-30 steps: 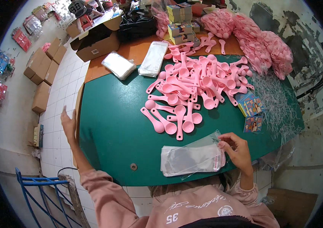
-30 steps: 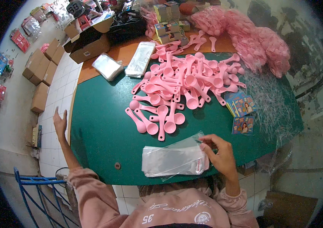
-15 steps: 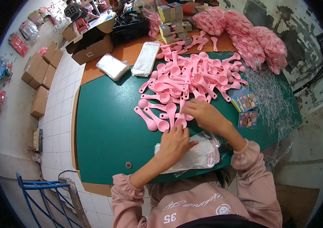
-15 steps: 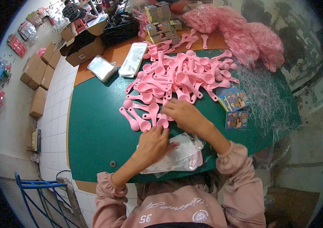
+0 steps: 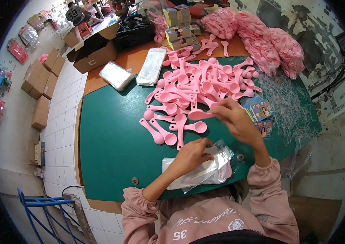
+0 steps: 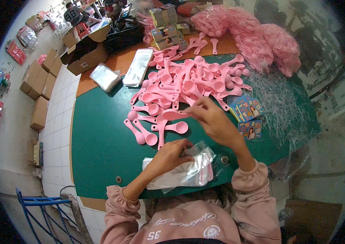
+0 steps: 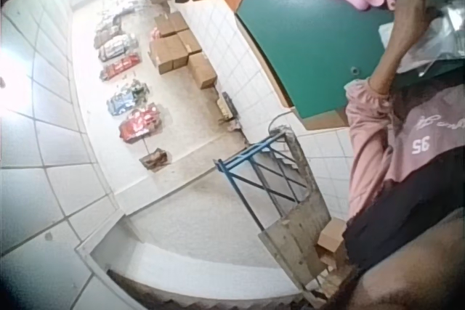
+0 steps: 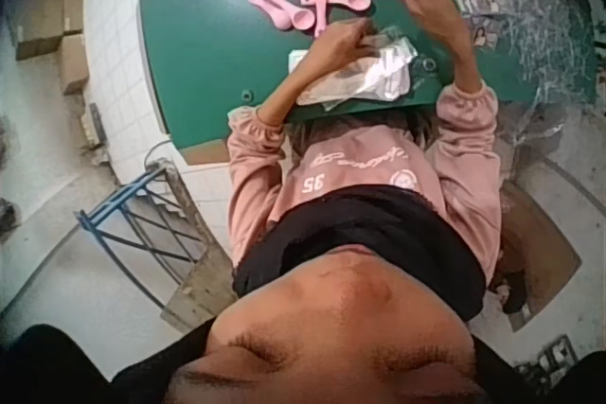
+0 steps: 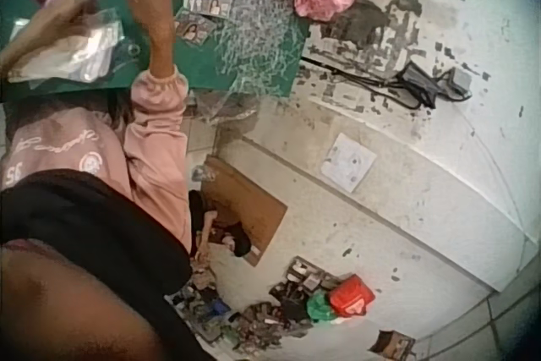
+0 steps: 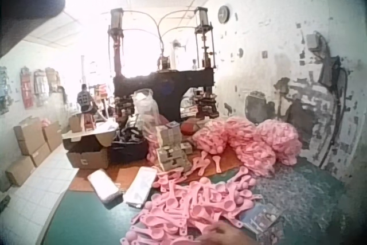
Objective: The person repeatedly picks up pink plastic spoons and places each one into a small clear plastic bag along with a yellow paper insert. The person seals each bag and sets it aside on the table. The process is repeated for multiple spoons throughout the clip.
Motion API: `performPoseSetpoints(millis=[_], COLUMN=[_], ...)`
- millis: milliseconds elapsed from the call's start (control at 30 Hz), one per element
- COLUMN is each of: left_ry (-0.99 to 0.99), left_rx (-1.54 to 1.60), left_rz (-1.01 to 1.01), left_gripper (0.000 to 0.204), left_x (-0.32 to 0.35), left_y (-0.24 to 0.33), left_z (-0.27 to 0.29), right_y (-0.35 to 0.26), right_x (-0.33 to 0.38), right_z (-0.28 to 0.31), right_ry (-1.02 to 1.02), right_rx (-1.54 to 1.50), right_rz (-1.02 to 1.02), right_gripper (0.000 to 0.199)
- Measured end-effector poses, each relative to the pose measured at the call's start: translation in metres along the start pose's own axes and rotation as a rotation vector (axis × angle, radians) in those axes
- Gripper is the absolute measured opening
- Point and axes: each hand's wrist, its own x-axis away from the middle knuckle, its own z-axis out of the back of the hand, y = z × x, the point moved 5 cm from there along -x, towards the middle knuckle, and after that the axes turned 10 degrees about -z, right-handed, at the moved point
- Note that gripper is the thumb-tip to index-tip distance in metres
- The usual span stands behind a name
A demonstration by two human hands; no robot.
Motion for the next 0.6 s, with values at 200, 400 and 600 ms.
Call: performPoseSetpoints(millis=[200,400,600], left_ry=[-0.197,-0.132,-0.182], left_rx=[0.344,0.281,0.539], left_rz=[0.233,-0.126,0.295], left_gripper=[0.031,0.028,0.026], left_x=[-0.007,-0.002,-0.009], left_y=[-0.005,-0.003,0.001], left_z=[0.004,0.009,0.02], right_y=[-0.002,0.016,0.02], right_x=[0.064,0.096,0.102], right_z=[0.034,0.017,0.021], right_ry=[0.123,0.079,0.177], right_rx=[-0.225,-0.387,-0.078], right_rz=[-0.326,-0.536,-0.544], right_gripper=[0.022,0.013,0.006])
